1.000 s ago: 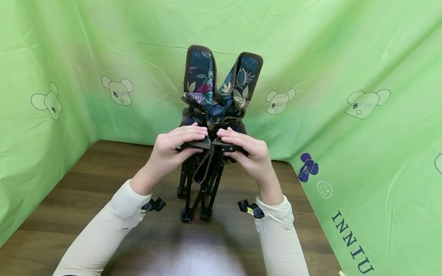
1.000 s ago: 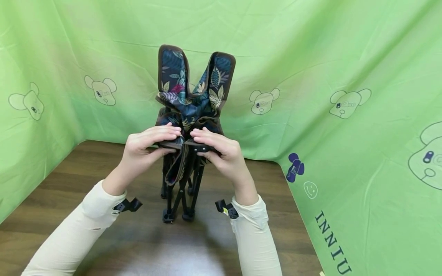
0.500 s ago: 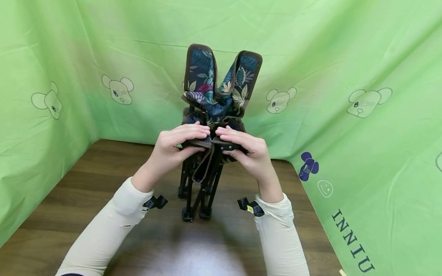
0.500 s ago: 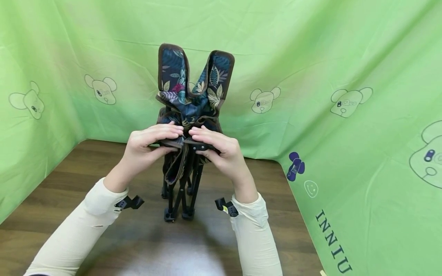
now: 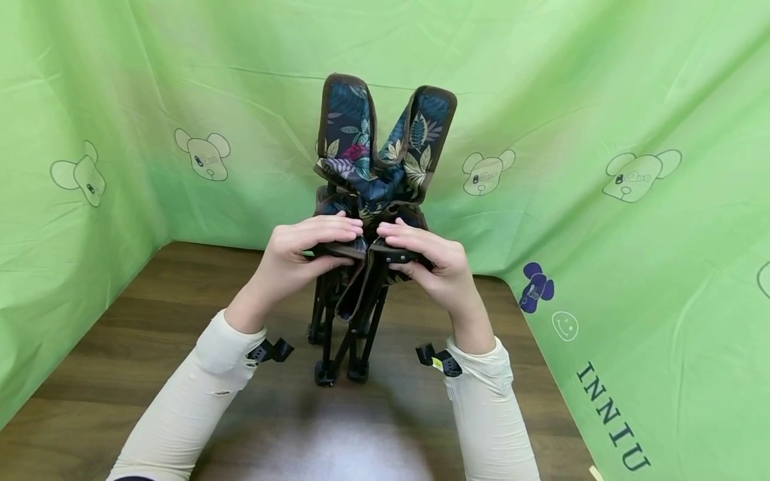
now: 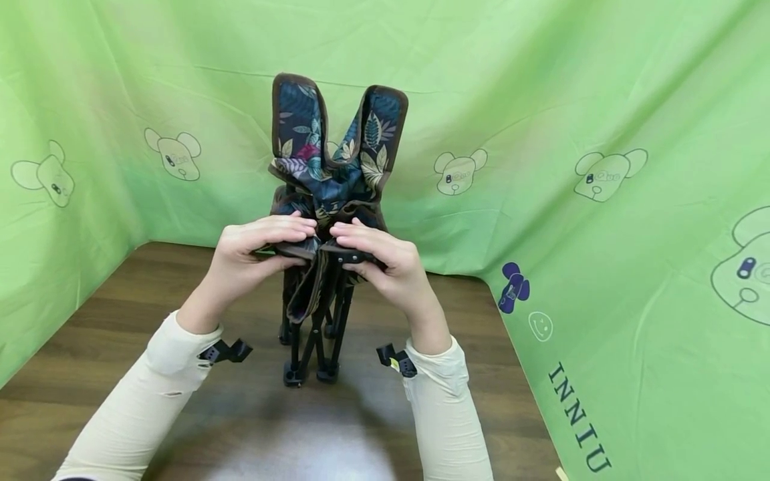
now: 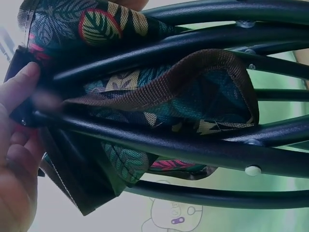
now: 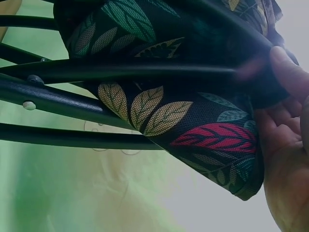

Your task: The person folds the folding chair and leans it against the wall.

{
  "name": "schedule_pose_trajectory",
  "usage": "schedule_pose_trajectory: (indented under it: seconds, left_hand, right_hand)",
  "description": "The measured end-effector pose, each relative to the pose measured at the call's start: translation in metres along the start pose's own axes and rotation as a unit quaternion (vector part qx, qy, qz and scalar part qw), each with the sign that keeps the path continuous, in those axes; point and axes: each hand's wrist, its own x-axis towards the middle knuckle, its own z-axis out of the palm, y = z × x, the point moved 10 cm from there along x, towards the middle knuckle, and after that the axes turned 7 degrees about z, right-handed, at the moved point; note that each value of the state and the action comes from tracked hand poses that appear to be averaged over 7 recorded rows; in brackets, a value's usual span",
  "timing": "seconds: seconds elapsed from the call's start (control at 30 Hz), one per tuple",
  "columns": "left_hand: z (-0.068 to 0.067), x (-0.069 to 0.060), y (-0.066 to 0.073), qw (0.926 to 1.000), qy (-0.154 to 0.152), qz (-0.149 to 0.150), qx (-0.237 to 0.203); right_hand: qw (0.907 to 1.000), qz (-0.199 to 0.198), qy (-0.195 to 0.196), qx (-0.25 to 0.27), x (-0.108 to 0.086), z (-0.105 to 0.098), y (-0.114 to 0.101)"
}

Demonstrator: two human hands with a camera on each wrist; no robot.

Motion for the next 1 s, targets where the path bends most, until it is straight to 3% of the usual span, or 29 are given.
schedule_pose_trajectory:
  seconds: [0.53, 0.8, 1.0]
  left_hand:
    - [0.001, -0.004, -0.004, 0.9996, -0.02, 0.012, 0.013]
    - [0.001, -0.005, -0.002, 0.9957, -0.054, 0.022, 0.072]
    - [0.001, -0.006, 0.001, 0.9907, -0.062, 0.026, 0.118]
  right_hand:
    - [0.9996, -0.008, 0.006, -0.026, -0.007, -0.003, 0.007]
    - [0.9967, -0.003, 0.031, -0.076, -0.013, -0.01, 0.007]
    - [0.9949, -0.005, 0.051, -0.087, -0.017, -0.016, 0.003]
